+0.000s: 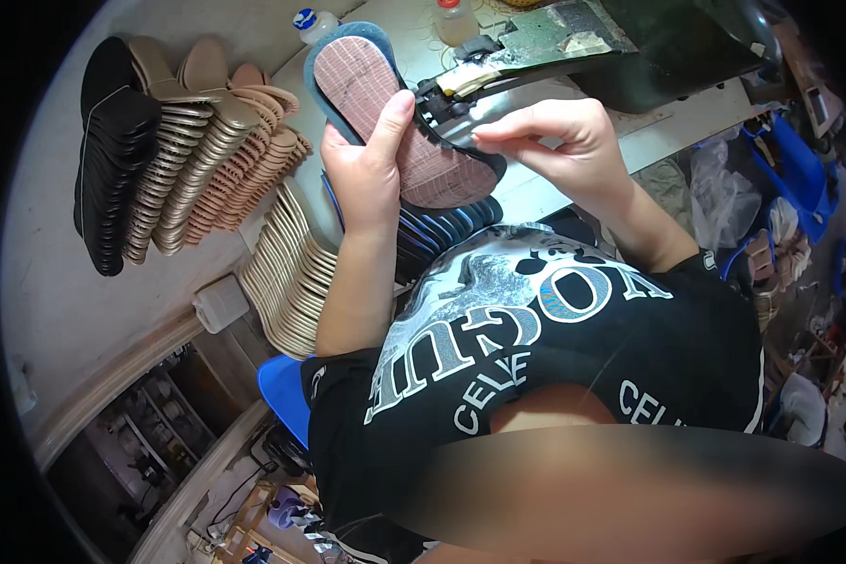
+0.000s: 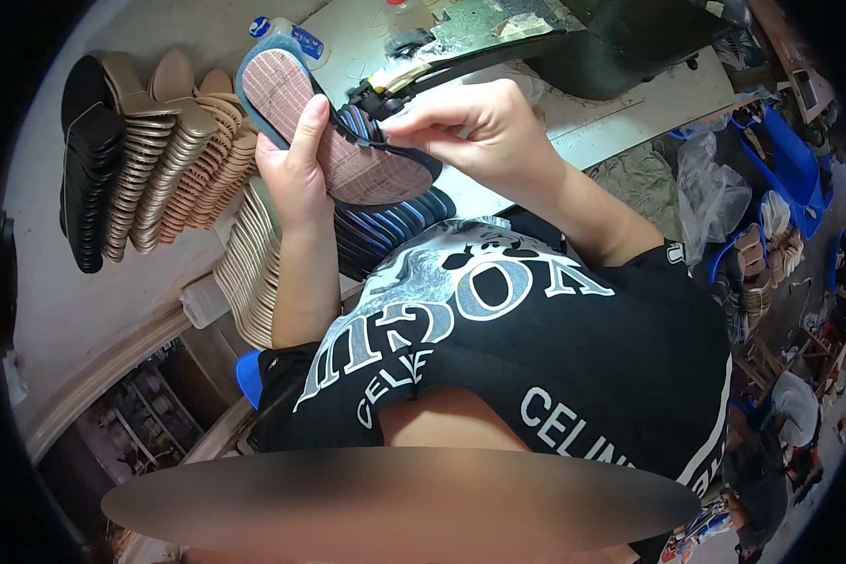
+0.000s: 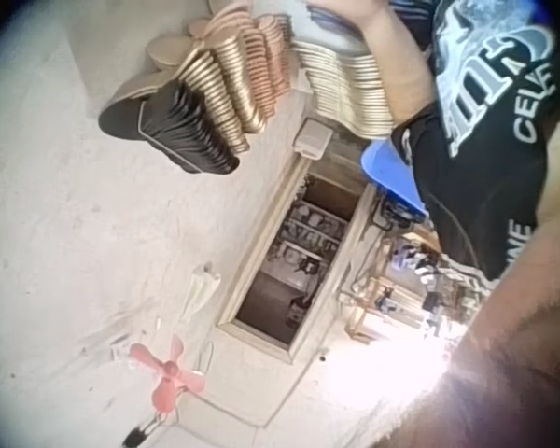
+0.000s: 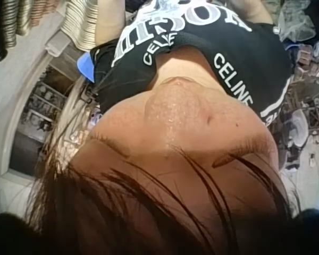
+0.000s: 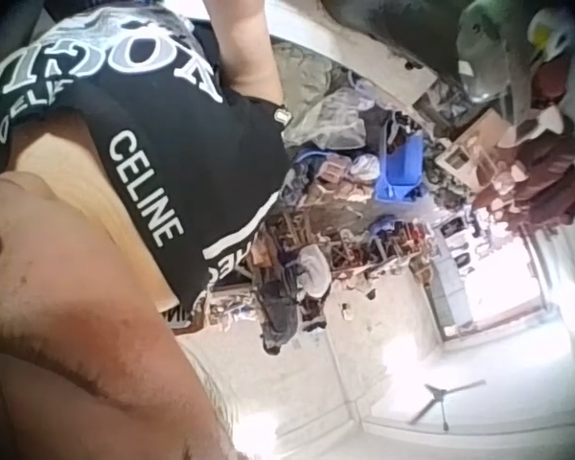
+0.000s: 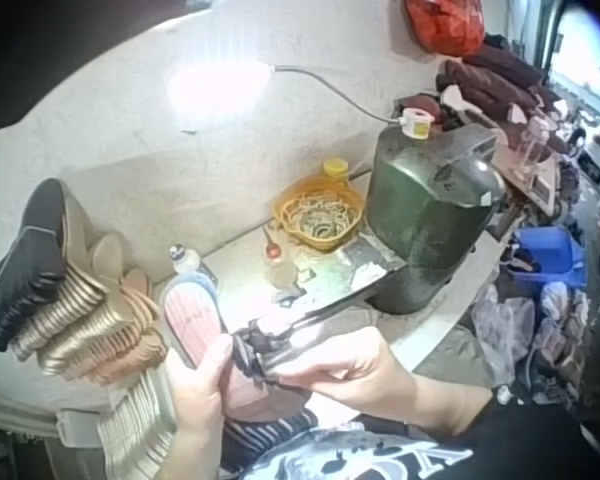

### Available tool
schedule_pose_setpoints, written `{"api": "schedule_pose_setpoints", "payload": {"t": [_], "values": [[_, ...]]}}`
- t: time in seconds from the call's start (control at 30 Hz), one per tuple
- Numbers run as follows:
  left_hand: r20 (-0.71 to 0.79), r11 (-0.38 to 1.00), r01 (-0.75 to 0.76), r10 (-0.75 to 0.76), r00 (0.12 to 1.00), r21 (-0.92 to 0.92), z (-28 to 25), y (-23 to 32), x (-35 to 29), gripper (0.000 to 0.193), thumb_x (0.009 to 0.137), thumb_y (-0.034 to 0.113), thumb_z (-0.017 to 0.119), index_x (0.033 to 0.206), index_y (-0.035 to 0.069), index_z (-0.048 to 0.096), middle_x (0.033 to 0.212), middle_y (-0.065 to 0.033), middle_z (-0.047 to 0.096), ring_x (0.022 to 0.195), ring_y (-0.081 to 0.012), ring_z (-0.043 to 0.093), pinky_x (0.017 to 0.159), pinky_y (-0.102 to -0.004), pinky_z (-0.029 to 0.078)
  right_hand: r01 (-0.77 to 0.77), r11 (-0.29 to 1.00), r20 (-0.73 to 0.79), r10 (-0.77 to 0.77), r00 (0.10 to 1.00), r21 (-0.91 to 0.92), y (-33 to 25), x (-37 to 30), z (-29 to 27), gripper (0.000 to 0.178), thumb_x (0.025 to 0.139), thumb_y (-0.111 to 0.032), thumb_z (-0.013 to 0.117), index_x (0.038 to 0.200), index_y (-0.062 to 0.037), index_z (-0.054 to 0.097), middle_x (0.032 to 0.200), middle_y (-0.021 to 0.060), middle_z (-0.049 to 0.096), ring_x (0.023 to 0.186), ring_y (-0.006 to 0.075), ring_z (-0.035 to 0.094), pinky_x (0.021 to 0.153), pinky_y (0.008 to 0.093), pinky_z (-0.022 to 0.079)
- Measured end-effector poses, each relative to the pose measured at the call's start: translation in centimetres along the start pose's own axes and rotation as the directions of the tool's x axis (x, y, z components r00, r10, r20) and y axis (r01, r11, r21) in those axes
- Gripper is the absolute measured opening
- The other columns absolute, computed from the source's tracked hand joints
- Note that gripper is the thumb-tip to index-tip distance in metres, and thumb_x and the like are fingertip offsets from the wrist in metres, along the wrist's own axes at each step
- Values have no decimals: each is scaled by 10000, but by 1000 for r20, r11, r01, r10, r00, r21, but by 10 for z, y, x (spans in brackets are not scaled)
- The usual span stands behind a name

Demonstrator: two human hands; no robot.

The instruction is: The recorder is applying glue to shoe outsoles and insoles, then stacking them as part of a manufacturing process.

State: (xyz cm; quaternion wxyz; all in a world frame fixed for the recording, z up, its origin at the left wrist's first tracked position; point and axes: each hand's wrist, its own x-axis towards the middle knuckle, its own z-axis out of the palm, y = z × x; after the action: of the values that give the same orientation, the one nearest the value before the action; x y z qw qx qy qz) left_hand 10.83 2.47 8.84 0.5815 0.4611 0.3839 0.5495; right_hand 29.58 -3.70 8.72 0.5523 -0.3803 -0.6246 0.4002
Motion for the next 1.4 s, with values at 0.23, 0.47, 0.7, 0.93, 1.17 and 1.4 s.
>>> {"api": "schedule_pose_setpoints", "payload": {"t": [0.23, 0.47, 0.7, 0.93, 1.17, 1.4], "values": [[-14, 995, -28, 29, 999, 100, -6, -6, -6, 289, 795, 102, 738, 1016, -12, 589, 922, -49, 645, 796, -115, 609, 755, -239, 485, -198, 974, 50, 194, 980, 111, -1, -3, -10, 154, 869, -44, 623, 986, 40, 677, 894, 123, 690, 807, 160, 677, 750, 251, 548], [-18, 999, -28, 29, 999, 46, -13, -6, -9, 294, 814, 78, 714, 1055, -10, 571, 958, -49, 637, 835, -107, 599, 791, -243, 474, -408, 681, 225, 345, 911, 608, 0, 3, -18, 351, 920, -98, 550, 1236, 52, 523, 1075, 189, 644, 974, 223, 652, 866, 309, 524], [-22, 997, -5, 6, 1000, 72, -17, -9, -10, 299, 811, 96, 718, 1046, -9, 565, 954, -44, 625, 840, -107, 586, 807, -242, 463, -410, 679, 167, 396, 903, 609, 2, -1, -22, 264, 919, -158, 571, 1083, 46, 604, 909, 143, 675, 816, 174, 678, 752, 274, 552], [-36, 996, 33, -30, 999, 86, -8, -17, -2, 311, 823, 80, 695, 1078, -22, 548, 989, -64, 623, 867, -127, 597, 810, -257, 470, -320, 895, 93, 306, 947, 311, 36, -14, -11, 547, 915, -506, 512, 1019, 23, 607, 933, 108, 652, 851, 149, 642, 787, 275, 516], [32, 981, 125, -131, 991, 145, -4, -36, 41, 418, 741, 214, 780, 1007, -46, 589, 1052, -124, 611, 958, -202, 573, 863, -316, 451, -651, 694, 342, 558, 756, 307, 43, -21, 15, 351, 855, -107, 661, 1159, 44, 571, 1067, 78, 644, 940, 101, 587, 851, 268, 476], [80, 801, -23, -31, 996, 598, 0, -63, 84, 596, 674, 467, 772, 915, -62, 641, 1157, -202, 518, 1150, -322, 385, 1000, -394, 314, -586, 718, 121, 589, 799, 376, 35, -13, 3, 273, 847, -134, 668, 1062, 34, 641, 980, 67, 676, 862, 104, 619, 808, 242, 479]]}}
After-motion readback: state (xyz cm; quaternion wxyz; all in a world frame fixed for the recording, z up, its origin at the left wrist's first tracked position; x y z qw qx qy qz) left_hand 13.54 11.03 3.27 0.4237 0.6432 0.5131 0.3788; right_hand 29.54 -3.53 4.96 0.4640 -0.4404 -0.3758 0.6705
